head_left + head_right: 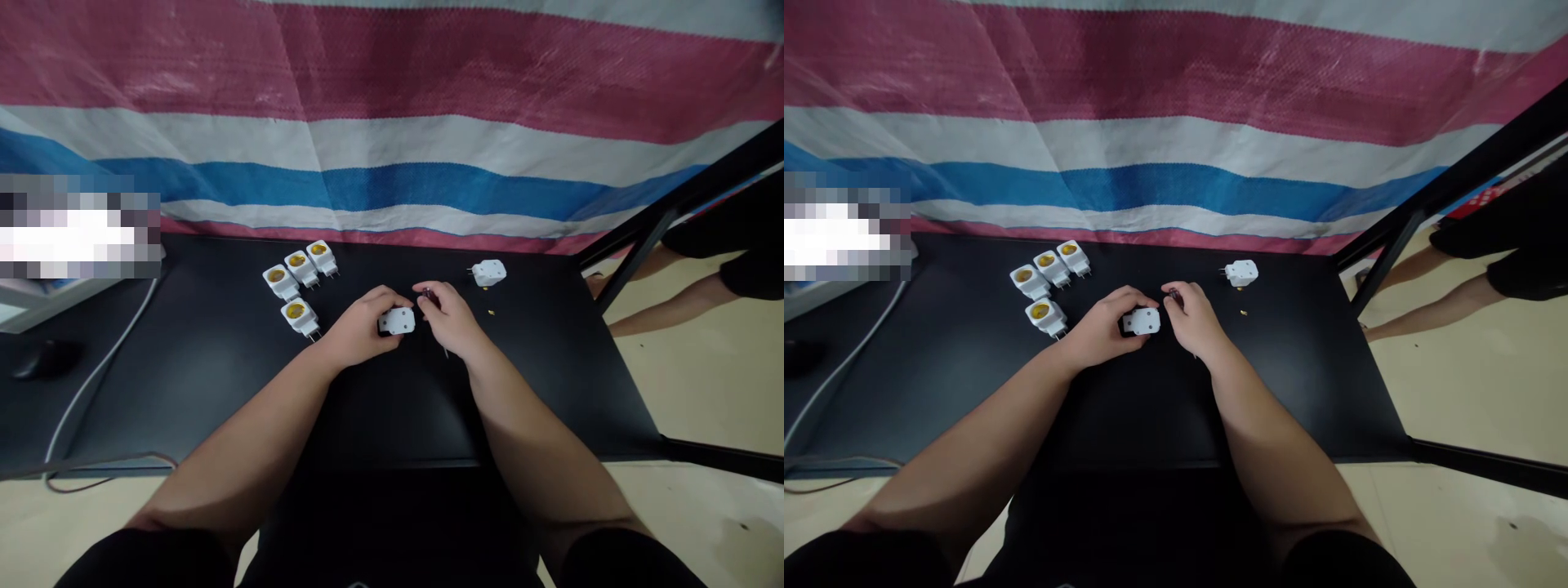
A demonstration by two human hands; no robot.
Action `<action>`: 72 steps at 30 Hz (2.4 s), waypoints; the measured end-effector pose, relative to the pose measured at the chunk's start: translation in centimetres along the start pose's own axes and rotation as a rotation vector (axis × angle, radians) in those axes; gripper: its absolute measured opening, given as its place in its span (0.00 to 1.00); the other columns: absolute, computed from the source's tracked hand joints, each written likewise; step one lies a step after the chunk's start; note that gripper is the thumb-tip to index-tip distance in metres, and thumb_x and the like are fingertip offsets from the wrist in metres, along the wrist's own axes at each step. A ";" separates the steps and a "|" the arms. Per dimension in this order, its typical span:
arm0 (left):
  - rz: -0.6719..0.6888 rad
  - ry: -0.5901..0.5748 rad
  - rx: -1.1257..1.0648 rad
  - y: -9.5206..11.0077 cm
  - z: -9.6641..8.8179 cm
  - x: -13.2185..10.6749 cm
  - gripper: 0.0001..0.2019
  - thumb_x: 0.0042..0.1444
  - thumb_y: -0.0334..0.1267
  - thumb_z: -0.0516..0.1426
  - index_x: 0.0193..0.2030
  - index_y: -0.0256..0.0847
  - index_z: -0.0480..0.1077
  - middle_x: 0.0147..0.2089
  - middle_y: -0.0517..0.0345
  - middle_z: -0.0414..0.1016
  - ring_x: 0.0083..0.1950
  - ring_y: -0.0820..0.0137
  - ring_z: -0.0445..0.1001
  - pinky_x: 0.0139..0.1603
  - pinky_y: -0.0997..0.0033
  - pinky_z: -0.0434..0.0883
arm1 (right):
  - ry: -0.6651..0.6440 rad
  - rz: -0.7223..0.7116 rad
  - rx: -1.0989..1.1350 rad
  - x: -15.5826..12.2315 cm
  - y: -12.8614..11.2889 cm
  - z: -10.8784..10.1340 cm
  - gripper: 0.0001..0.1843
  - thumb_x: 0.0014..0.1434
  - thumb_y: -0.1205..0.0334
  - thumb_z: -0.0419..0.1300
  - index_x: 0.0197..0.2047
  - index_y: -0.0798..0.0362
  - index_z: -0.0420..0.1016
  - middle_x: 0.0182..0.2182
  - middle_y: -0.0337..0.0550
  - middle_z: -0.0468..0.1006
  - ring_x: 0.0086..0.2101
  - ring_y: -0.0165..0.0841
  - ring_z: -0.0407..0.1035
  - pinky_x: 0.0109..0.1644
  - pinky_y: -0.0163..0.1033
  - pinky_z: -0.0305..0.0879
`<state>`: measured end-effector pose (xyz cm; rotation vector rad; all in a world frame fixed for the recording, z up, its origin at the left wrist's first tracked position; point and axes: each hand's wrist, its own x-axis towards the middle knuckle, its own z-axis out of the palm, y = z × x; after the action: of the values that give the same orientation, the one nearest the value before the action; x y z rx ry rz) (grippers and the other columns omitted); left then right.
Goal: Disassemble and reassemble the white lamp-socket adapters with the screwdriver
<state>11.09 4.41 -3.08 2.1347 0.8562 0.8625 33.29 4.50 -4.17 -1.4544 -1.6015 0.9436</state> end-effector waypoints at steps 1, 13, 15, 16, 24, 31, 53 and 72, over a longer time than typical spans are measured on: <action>-0.004 0.005 0.003 -0.1 0.0 0.0 0.26 0.54 0.25 0.67 0.60 0.42 0.77 0.56 0.49 0.79 0.56 0.60 0.81 0.58 0.56 0.79 | -0.007 -0.040 -0.138 0.1 0.3 0.1 0.12 0.68 0.61 0.61 0.52 0.48 0.82 0.45 0.47 0.77 0.42 0.40 0.75 0.55 0.53 0.76; -0.190 0.021 -0.031 -0.4 -0.8 -0.1 0.30 0.53 0.32 0.70 0.64 0.44 0.72 0.56 0.53 0.85 0.54 0.60 0.85 0.56 0.60 0.78 | -0.264 -0.446 -0.183 -0.8 -1.5 -1.6 0.20 0.65 0.61 0.73 0.60 0.44 0.81 0.59 0.50 0.79 0.59 0.47 0.75 0.66 0.59 0.72; -0.200 0.004 -0.008 -0.5 -0.9 0.0 0.32 0.53 0.31 0.71 0.65 0.45 0.72 0.55 0.53 0.85 0.54 0.60 0.85 0.57 0.60 0.78 | -0.288 -0.437 -0.193 -0.9 -1.7 -1.5 0.22 0.63 0.65 0.75 0.59 0.43 0.82 0.58 0.48 0.80 0.58 0.47 0.75 0.66 0.59 0.73; -0.205 -0.005 0.004 -0.5 -1.0 0.0 0.31 0.54 0.32 0.72 0.65 0.45 0.72 0.55 0.54 0.85 0.54 0.60 0.85 0.56 0.60 0.78 | -0.290 -0.425 -0.191 -0.8 -1.7 -1.5 0.21 0.63 0.66 0.74 0.58 0.42 0.83 0.56 0.48 0.81 0.57 0.47 0.76 0.64 0.59 0.73; -0.184 -0.032 0.027 -0.1 -1.1 0.2 0.24 0.56 0.35 0.71 0.60 0.44 0.77 0.55 0.55 0.86 0.53 0.61 0.85 0.55 0.62 0.77 | -0.282 -0.390 -0.080 -0.6 -1.4 -1.6 0.14 0.64 0.61 0.75 0.53 0.45 0.85 0.51 0.45 0.84 0.46 0.41 0.79 0.54 0.51 0.75; -0.233 0.023 0.013 -0.7 -0.8 0.0 0.28 0.51 0.32 0.73 0.59 0.43 0.74 0.50 0.56 0.86 0.47 0.62 0.85 0.53 0.62 0.78 | -0.046 -0.432 -0.063 0.0 -0.8 -2.4 0.13 0.63 0.64 0.72 0.50 0.45 0.79 0.52 0.47 0.83 0.52 0.45 0.78 0.55 0.53 0.74; -0.453 0.053 -0.346 -1.5 -0.8 -0.4 0.26 0.57 0.42 0.74 0.60 0.38 0.77 0.53 0.48 0.84 0.37 0.71 0.83 0.39 0.66 0.82 | -0.265 -0.388 -0.233 -0.8 -1.6 -1.8 0.10 0.66 0.62 0.69 0.50 0.46 0.81 0.41 0.42 0.79 0.40 0.38 0.74 0.48 0.48 0.72; -0.670 0.196 -0.895 -0.6 -0.6 0.0 0.22 0.53 0.32 0.77 0.51 0.37 0.76 0.49 0.54 0.84 0.48 0.71 0.84 0.48 0.70 0.85 | -0.187 -0.442 -0.011 -1.0 -1.7 -0.8 0.10 0.61 0.68 0.68 0.42 0.46 0.74 0.40 0.38 0.72 0.36 0.33 0.72 0.42 0.44 0.73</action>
<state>10.42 4.96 -3.19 0.9181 0.9502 0.8614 33.32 3.36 -2.34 -0.9755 -1.9606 0.8261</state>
